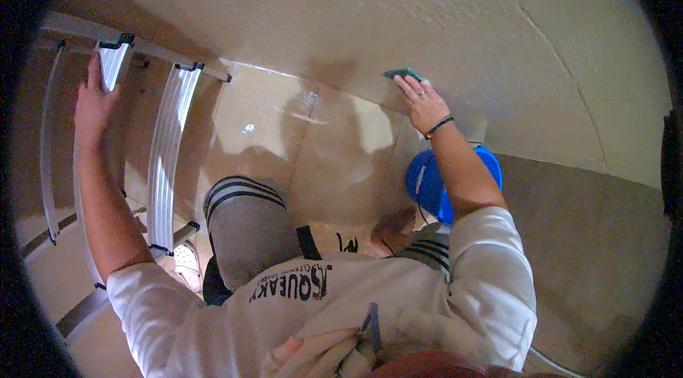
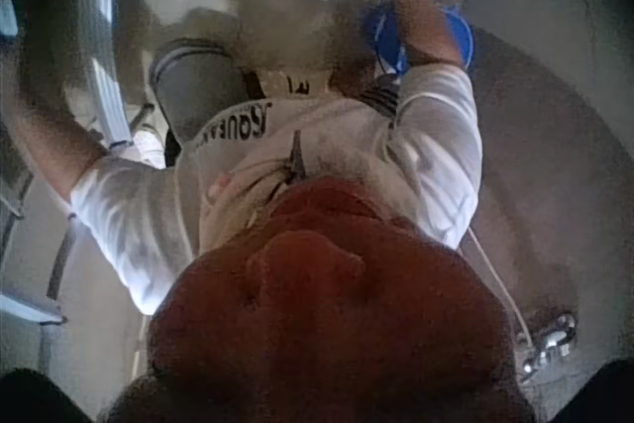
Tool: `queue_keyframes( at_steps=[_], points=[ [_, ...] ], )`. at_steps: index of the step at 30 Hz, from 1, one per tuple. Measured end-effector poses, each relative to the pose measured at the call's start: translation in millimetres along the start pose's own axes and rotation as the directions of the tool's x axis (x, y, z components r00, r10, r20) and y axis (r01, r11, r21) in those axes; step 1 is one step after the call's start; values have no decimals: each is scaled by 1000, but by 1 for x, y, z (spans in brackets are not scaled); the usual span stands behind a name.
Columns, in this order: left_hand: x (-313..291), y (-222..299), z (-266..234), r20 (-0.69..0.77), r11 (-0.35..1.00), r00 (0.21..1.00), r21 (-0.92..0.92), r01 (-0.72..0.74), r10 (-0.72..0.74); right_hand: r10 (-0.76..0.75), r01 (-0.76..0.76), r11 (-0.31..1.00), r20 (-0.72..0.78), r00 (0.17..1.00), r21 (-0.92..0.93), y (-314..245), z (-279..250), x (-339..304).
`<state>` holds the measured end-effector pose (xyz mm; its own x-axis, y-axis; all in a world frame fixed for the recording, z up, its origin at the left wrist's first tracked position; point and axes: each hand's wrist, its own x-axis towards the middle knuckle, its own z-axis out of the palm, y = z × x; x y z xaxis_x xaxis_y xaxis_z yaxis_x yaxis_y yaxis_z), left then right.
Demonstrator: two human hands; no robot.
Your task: The person rinses a bathroom wall using a shower head and then scrubs the tiles with a sponge from a bucket.
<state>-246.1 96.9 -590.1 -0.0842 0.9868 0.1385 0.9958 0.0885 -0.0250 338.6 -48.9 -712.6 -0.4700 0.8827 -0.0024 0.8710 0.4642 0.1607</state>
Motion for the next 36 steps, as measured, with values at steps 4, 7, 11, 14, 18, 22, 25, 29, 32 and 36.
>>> queue_keyframes(
  at_steps=[4,7,11,14,18,22,25,29,32,36],
  points=[
    [-10,16,-10,51,996,994,11,91,-92,111,-222,895,-288,951,-388,17,-109,25],
    [-12,7,-7,22,998,998,10,67,-67,140,-437,858,-696,704,-269,19,-183,48],
    [-6,-17,7,-127,997,989,-6,-79,78,285,-385,830,-285,915,-405,-5,-129,61],
    [-8,26,-17,71,998,996,-15,56,-55,56,-20,976,165,985,-217,-21,-12,42],
    [-10,26,-12,-5,999,999,25,40,-39,49,-49,999,13,999,6,-19,3,43],
    [-12,9,-5,-8,996,997,45,74,-74,142,-372,889,-614,777,-266,-2,-148,78],
    [-9,-1,4,-70,992,996,106,61,-54,-49,-365,856,-761,647,-365,12,-188,89],
    [-13,20,-15,24,990,994,93,105,-108,139,-185,859,-131,982,-477,-40,-106,110],
    [-9,14,-4,-80,998,997,61,30,-25,-56,53,997,-60,997,-60,-56,12,94],
    [-14,27,-13,-4,995,997,59,78,-78,59,-44,977,65,996,-207,-57,-16,97]
  ],
)
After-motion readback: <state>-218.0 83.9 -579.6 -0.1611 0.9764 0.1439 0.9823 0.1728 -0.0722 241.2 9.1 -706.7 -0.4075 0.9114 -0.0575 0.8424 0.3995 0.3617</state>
